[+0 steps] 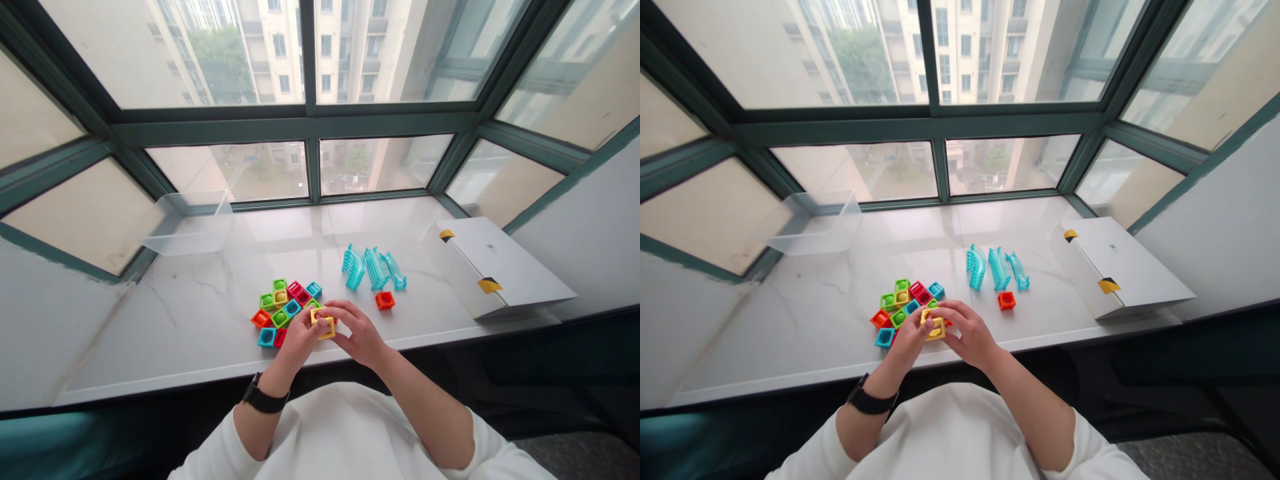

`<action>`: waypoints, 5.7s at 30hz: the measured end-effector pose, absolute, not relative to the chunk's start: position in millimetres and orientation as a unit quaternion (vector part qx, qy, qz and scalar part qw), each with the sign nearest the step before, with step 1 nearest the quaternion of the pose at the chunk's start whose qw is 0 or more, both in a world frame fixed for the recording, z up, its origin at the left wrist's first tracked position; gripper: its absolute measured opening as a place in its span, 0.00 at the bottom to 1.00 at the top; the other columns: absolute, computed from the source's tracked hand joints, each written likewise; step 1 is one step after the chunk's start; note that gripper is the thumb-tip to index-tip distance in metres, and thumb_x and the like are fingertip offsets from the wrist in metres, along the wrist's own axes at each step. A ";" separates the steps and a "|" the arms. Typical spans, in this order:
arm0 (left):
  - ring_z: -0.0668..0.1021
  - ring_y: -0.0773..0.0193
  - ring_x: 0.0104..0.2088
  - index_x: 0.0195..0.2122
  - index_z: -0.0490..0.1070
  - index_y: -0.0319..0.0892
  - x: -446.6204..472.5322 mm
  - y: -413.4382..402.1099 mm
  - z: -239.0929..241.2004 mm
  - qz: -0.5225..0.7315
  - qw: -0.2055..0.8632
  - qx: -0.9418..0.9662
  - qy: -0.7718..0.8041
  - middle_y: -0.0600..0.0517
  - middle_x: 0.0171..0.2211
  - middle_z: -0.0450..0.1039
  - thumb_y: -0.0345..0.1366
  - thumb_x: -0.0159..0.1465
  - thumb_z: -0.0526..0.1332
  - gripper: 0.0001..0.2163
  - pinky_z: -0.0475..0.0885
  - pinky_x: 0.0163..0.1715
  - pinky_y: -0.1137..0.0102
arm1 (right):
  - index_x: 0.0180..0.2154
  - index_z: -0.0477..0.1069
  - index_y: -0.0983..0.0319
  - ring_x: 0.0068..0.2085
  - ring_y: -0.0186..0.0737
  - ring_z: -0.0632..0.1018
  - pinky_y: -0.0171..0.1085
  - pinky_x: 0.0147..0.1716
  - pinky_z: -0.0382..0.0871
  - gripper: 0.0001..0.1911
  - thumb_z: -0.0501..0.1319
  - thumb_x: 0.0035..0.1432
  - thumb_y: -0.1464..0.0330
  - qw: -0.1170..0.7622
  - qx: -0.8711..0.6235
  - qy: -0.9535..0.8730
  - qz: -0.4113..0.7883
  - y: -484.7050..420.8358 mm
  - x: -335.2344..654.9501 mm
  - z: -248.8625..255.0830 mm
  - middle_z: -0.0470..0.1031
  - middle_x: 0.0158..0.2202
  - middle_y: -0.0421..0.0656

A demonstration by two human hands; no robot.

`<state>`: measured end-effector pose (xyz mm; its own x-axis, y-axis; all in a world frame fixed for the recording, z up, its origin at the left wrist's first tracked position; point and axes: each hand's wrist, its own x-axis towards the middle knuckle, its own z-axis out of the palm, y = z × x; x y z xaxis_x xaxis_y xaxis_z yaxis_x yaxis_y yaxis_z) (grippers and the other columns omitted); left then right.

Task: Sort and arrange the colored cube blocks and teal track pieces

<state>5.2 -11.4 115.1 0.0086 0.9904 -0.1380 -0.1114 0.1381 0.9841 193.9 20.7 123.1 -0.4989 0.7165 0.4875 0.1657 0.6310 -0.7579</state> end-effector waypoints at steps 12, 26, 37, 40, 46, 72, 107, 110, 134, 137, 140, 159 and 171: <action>0.81 0.52 0.49 0.52 0.76 0.42 0.7 -9.2 97.1 0.445 0.679 0.374 0.447 0.44 0.49 0.80 0.58 0.61 0.71 0.27 0.76 0.47 0.64 | 0.58 0.74 0.52 0.54 0.49 0.81 0.48 0.55 0.79 0.22 0.69 0.63 0.66 0.413 -0.337 -0.774 0.341 27.0 197.9 109.7 0.80 0.53 0.46; 0.84 0.55 0.39 0.51 0.67 0.45 20.3 -3.6 80.4 0.442 0.663 0.339 0.500 0.47 0.41 0.82 0.63 0.58 0.70 0.31 0.78 0.44 0.60 | 0.60 0.72 0.53 0.58 0.50 0.78 0.51 0.60 0.75 0.24 0.67 0.64 0.69 0.388 -0.350 -0.793 0.313 32.5 219.4 104.5 0.77 0.56 0.48; 0.84 0.57 0.43 0.57 0.69 0.45 52.9 9.1 77.4 0.379 0.673 0.404 0.491 0.47 0.46 0.79 0.57 0.63 0.70 0.29 0.76 0.47 0.62 | 0.58 0.73 0.53 0.57 0.50 0.78 0.52 0.59 0.76 0.21 0.67 0.64 0.68 0.357 -0.416 -0.783 0.295 38.7 260.3 92.7 0.77 0.55 0.47; 0.83 0.59 0.42 0.58 0.69 0.44 66.0 16.5 81.1 0.371 0.686 0.396 0.485 0.46 0.46 0.78 0.56 0.64 0.69 0.29 0.76 0.48 0.62 | 0.60 0.71 0.53 0.58 0.52 0.78 0.55 0.61 0.74 0.24 0.68 0.64 0.66 0.349 -0.431 -0.785 0.276 42.7 272.3 90.1 0.78 0.56 0.47; 0.82 0.59 0.44 0.61 0.68 0.44 84.9 26.9 71.3 0.380 0.677 0.396 0.489 0.43 0.51 0.75 0.56 0.65 0.67 0.29 0.77 0.47 0.62 | 0.58 0.73 0.53 0.59 0.53 0.76 0.56 0.62 0.72 0.20 0.66 0.65 0.65 0.341 -0.455 -0.785 0.248 54.8 288.6 86.5 0.77 0.55 0.47; 0.81 0.60 0.43 0.68 0.62 0.46 79.5 10.4 1.7 0.302 0.360 0.700 0.537 0.40 0.71 0.61 0.30 0.65 0.60 0.29 0.77 0.57 0.55 | 0.59 0.75 0.56 0.55 0.52 0.75 0.47 0.56 0.64 0.20 0.67 0.66 0.68 0.096 -0.572 -0.806 0.117 90.6 256.4 55.5 0.78 0.56 0.49; 0.82 0.54 0.52 0.70 0.63 0.44 80.6 13.9 3.7 0.263 0.344 0.716 0.547 0.39 0.72 0.59 0.32 0.67 0.60 0.29 0.76 0.60 0.55 | 0.56 0.77 0.58 0.54 0.53 0.76 0.52 0.57 0.70 0.20 0.67 0.63 0.65 0.231 -0.595 -0.760 0.122 87.2 297.7 43.1 0.75 0.53 0.50; 0.83 0.59 0.43 0.69 0.64 0.46 81.7 14.0 6.2 0.255 0.345 0.712 0.556 0.40 0.73 0.58 0.33 0.67 0.61 0.28 0.79 0.55 0.56 | 0.56 0.77 0.57 0.54 0.55 0.76 0.54 0.57 0.72 0.22 0.67 0.61 0.63 0.245 -0.621 -0.735 0.119 84.2 313.9 33.8 0.73 0.54 0.51; 0.73 0.49 0.67 0.69 0.64 0.45 80.0 13.2 3.6 0.254 0.332 0.726 0.546 0.42 0.73 0.60 0.33 0.67 0.60 0.28 0.70 0.67 0.53 | 0.55 0.76 0.56 0.58 0.50 0.78 0.49 0.59 0.75 0.20 0.62 0.62 0.64 0.269 -0.623 -0.714 0.172 84.9 322.0 18.7 0.71 0.59 0.49; 0.72 0.49 0.67 0.69 0.64 0.45 80.0 13.2 3.4 0.253 0.334 0.725 0.547 0.42 0.73 0.60 0.33 0.67 0.60 0.28 0.71 0.67 0.53 | 0.55 0.76 0.56 0.58 0.50 0.77 0.50 0.59 0.75 0.20 0.62 0.62 0.63 0.266 -0.624 -0.713 0.176 84.5 321.8 18.6 0.71 0.59 0.49; 0.72 0.48 0.67 0.69 0.64 0.45 80.3 13.2 4.6 0.251 0.335 0.725 0.547 0.42 0.73 0.60 0.33 0.67 0.60 0.28 0.71 0.66 0.53 | 0.55 0.76 0.56 0.58 0.50 0.77 0.50 0.60 0.74 0.20 0.62 0.62 0.63 0.264 -0.623 -0.714 0.179 84.2 321.7 19.3 0.70 0.60 0.49; 0.75 0.49 0.65 0.69 0.64 0.46 81.5 12.0 8.3 0.235 0.318 0.736 0.550 0.42 0.73 0.59 0.33 0.67 0.60 0.28 0.72 0.65 0.55 | 0.56 0.77 0.58 0.57 0.53 0.76 0.51 0.59 0.73 0.20 0.64 0.63 0.63 0.262 -0.617 -0.732 0.123 82.3 321.3 19.8 0.70 0.59 0.52; 0.75 0.49 0.64 0.69 0.64 0.44 82.2 12.3 2.2 0.241 0.309 0.739 0.547 0.40 0.72 0.60 0.32 0.66 0.60 0.29 0.73 0.65 0.54 | 0.46 0.84 0.51 0.60 0.55 0.69 0.56 0.62 0.60 0.11 0.67 0.64 0.67 0.238 -0.567 -0.787 0.054 75.4 276.1 41.3 0.75 0.58 0.48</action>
